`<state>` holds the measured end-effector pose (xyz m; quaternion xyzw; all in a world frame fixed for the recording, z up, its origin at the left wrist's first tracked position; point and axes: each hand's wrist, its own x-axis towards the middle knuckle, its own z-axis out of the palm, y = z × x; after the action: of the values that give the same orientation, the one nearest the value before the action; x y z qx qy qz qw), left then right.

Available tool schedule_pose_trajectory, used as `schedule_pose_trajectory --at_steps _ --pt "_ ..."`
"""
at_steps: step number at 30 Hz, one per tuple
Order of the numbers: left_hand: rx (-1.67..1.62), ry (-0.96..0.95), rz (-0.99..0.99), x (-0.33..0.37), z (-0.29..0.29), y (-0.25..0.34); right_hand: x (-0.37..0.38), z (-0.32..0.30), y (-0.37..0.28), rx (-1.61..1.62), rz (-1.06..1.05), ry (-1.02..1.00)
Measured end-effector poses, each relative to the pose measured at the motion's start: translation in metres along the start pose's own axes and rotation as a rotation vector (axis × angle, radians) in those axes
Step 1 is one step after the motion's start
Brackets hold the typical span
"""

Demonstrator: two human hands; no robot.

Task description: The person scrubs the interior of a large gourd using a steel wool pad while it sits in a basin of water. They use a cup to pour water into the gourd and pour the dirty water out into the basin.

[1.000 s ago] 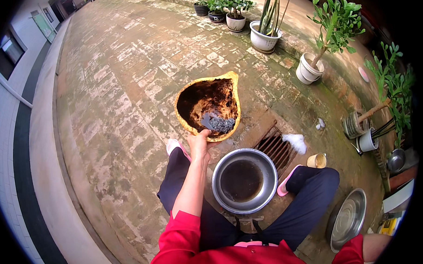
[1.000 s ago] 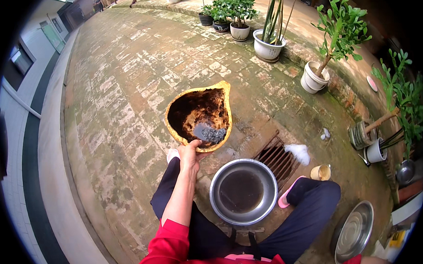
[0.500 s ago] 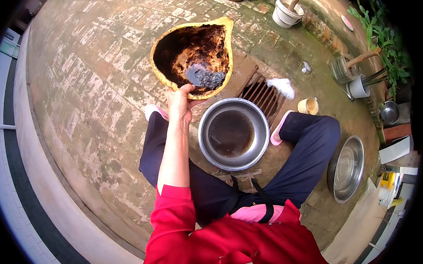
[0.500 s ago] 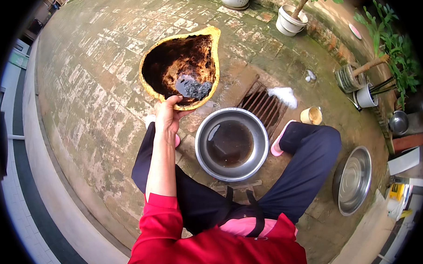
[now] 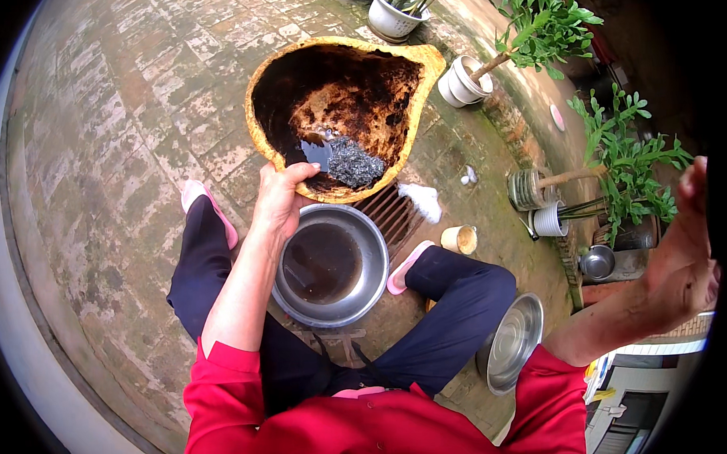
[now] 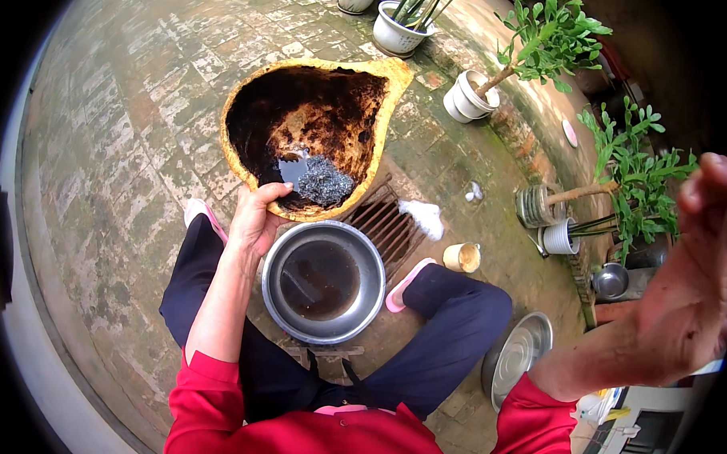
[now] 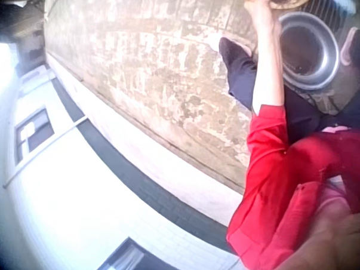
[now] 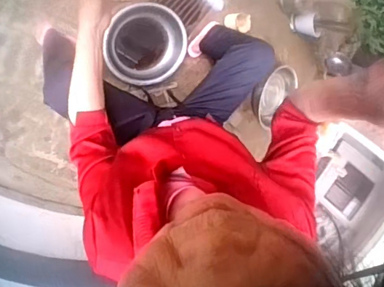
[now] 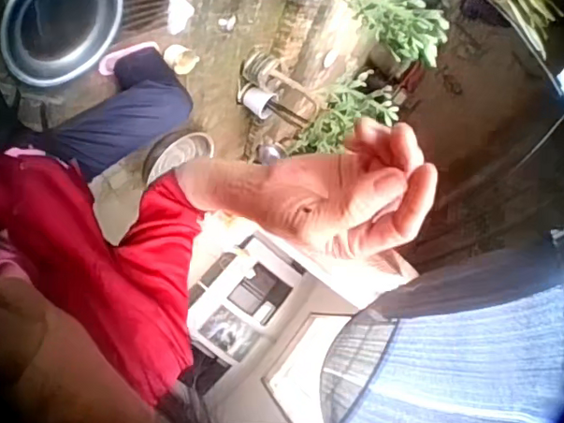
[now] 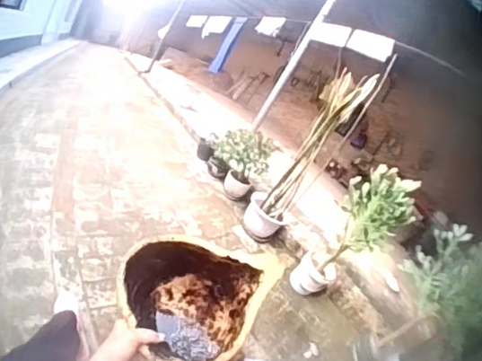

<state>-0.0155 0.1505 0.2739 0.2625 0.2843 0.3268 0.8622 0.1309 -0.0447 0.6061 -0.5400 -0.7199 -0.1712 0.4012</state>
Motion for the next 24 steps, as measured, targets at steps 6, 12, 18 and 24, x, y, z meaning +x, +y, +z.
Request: schedule_pose_trajectory --at_steps 6,12,18,24 --pt "0.012 -0.029 0.066 -0.001 0.013 -0.008 -0.066 0.083 0.006 0.036 0.485 -0.091" --pt "0.121 -0.032 0.104 -0.007 0.015 -0.005 -0.094 0.189 0.029 -0.128 0.244 -0.432" --pt "0.213 -0.041 0.182 -0.005 0.015 -0.020 -0.125 0.223 0.050 -0.281 0.487 -0.648" --pt "0.360 -0.008 0.211 -0.003 0.017 -0.025 -0.137 0.228 0.074 -0.190 0.555 -0.500"
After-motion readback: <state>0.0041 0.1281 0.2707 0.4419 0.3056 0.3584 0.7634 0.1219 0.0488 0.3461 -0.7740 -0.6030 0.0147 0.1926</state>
